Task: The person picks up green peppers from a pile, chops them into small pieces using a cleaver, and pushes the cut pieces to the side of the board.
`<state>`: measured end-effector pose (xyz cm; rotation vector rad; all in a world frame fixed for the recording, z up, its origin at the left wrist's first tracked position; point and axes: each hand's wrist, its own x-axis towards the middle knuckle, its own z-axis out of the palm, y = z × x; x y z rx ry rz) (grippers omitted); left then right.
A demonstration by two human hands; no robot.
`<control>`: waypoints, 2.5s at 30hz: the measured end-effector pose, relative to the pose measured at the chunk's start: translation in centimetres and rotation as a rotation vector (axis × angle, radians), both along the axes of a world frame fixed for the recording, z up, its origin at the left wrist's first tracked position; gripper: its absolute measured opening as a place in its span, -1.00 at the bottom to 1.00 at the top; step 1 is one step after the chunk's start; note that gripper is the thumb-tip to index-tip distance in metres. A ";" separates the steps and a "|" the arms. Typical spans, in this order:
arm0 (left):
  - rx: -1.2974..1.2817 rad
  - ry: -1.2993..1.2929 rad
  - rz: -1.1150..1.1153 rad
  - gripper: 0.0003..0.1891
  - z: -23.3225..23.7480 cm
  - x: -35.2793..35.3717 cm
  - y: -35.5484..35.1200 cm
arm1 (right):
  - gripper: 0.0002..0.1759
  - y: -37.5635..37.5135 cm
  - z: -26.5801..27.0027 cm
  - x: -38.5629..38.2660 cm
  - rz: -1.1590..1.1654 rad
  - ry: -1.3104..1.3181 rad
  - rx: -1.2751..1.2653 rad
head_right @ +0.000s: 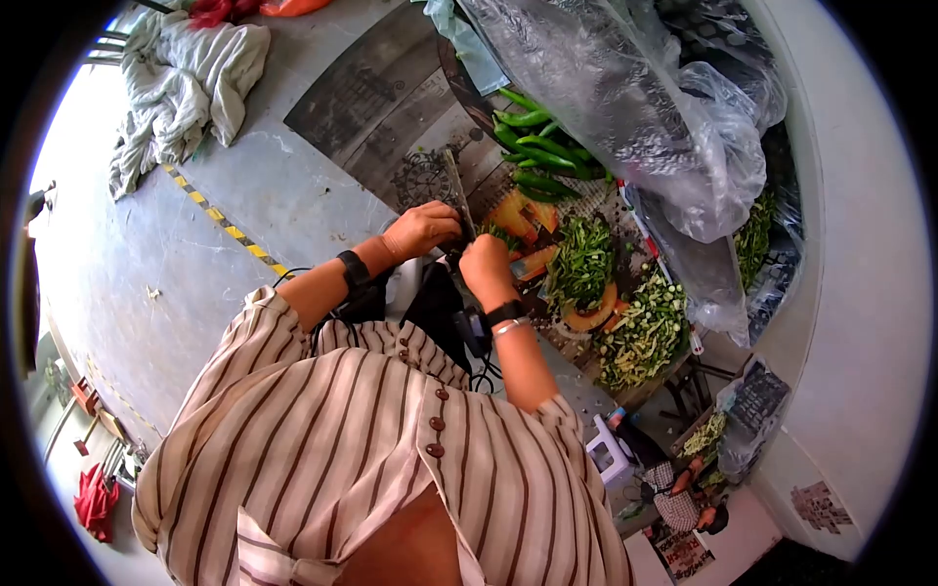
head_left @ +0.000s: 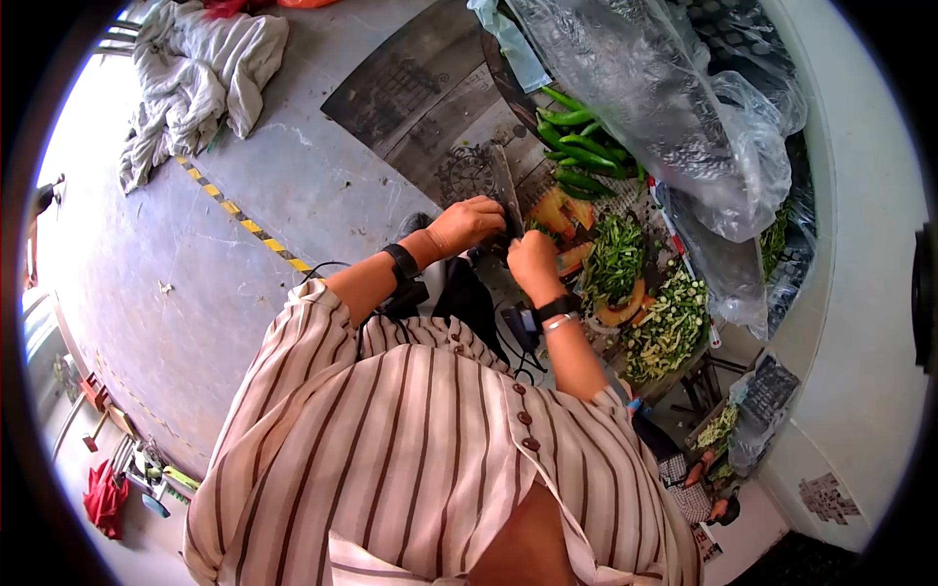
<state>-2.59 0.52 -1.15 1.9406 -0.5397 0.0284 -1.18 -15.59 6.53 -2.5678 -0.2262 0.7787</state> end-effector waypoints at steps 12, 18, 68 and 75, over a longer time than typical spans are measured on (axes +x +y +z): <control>-0.006 0.002 0.051 -0.87 0.2 -0.2 0.0 | -0.68 -1.4 0.0 0.0 -0.203 0.049 0.062; 0.003 0.000 0.070 -0.89 -0.2 -0.5 -0.2 | -0.69 -0.9 1.8 -0.7 0.005 0.008 0.001; 0.032 -0.050 0.066 -0.98 -0.1 -0.2 -0.3 | -0.69 -1.3 1.0 0.3 -0.017 -0.031 0.046; 0.057 -0.051 0.080 -0.96 -0.3 -0.4 -0.1 | -0.76 -0.7 1.4 0.7 0.109 0.032 -0.052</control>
